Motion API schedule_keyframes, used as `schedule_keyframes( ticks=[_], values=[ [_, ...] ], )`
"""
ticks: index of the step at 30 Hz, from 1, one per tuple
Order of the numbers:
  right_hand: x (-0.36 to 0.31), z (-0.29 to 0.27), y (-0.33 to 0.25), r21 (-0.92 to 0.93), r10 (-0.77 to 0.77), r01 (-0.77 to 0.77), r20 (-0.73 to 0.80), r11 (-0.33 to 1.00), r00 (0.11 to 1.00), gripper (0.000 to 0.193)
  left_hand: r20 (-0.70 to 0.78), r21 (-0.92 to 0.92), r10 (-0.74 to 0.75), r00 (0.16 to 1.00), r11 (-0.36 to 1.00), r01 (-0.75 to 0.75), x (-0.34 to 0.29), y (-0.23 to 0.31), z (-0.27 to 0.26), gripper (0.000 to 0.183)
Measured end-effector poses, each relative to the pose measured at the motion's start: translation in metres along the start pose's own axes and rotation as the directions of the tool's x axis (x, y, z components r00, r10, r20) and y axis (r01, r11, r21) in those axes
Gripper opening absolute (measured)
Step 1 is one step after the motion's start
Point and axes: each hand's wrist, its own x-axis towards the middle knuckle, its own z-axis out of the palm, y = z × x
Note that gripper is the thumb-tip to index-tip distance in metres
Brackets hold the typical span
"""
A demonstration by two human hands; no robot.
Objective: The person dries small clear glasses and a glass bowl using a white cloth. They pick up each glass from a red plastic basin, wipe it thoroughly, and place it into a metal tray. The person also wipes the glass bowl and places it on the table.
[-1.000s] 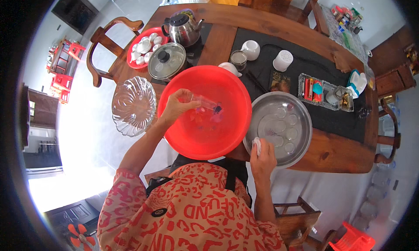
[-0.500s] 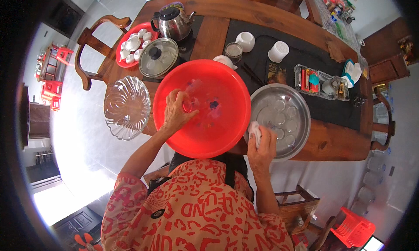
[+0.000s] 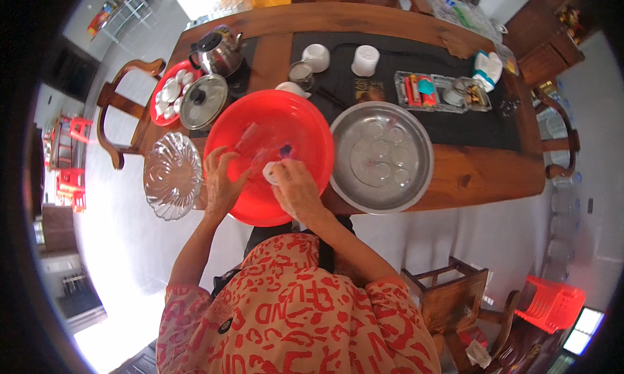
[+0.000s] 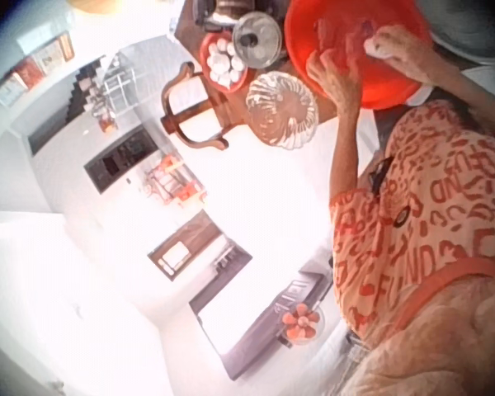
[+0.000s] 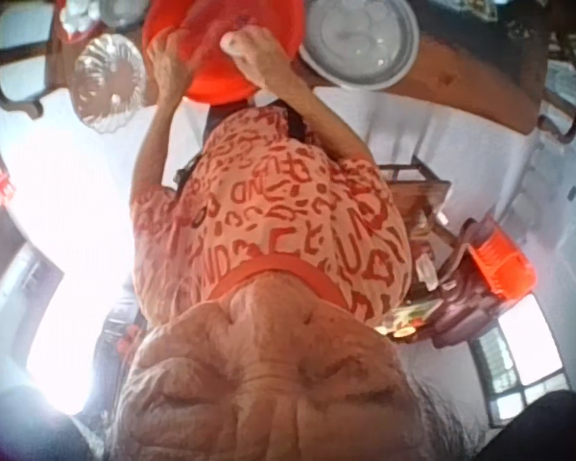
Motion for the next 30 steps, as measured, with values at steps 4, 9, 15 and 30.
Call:
schedule_keyframes(
  ticks=[4, 9, 15, 30],
  values=[
    [-0.009, -0.026, -0.007, -0.106, -0.097, 0.090, -0.064, 0.990, 0.993, 0.044, -0.038, -0.047, 0.118, 0.992, 0.992, -0.120, 0.016, 0.034, -0.010, 0.037],
    [-0.045, -0.090, 0.033, -0.342, 0.083, -0.245, -0.424, 0.907, 0.902, 0.047, -0.004, -0.335, 0.290, 0.957, 0.901, -0.274, 0.032, 0.088, 0.009, 0.031],
    [-0.094, -0.137, 0.064, -0.345, 0.409, -0.585, -0.464, 0.734, 0.786, 0.064, 0.312, -0.500, 0.419, 0.853, 0.836, -0.228, 0.025, 0.164, 0.086, 0.046],
    [-0.103, -0.139, 0.091, -0.257, 0.448, -0.535, -0.329, 0.805, 0.831, 0.068, 0.389, -0.405, 0.217, 0.895, 0.913, -0.046, 0.002, 0.212, 0.163, 0.058]
  ],
)
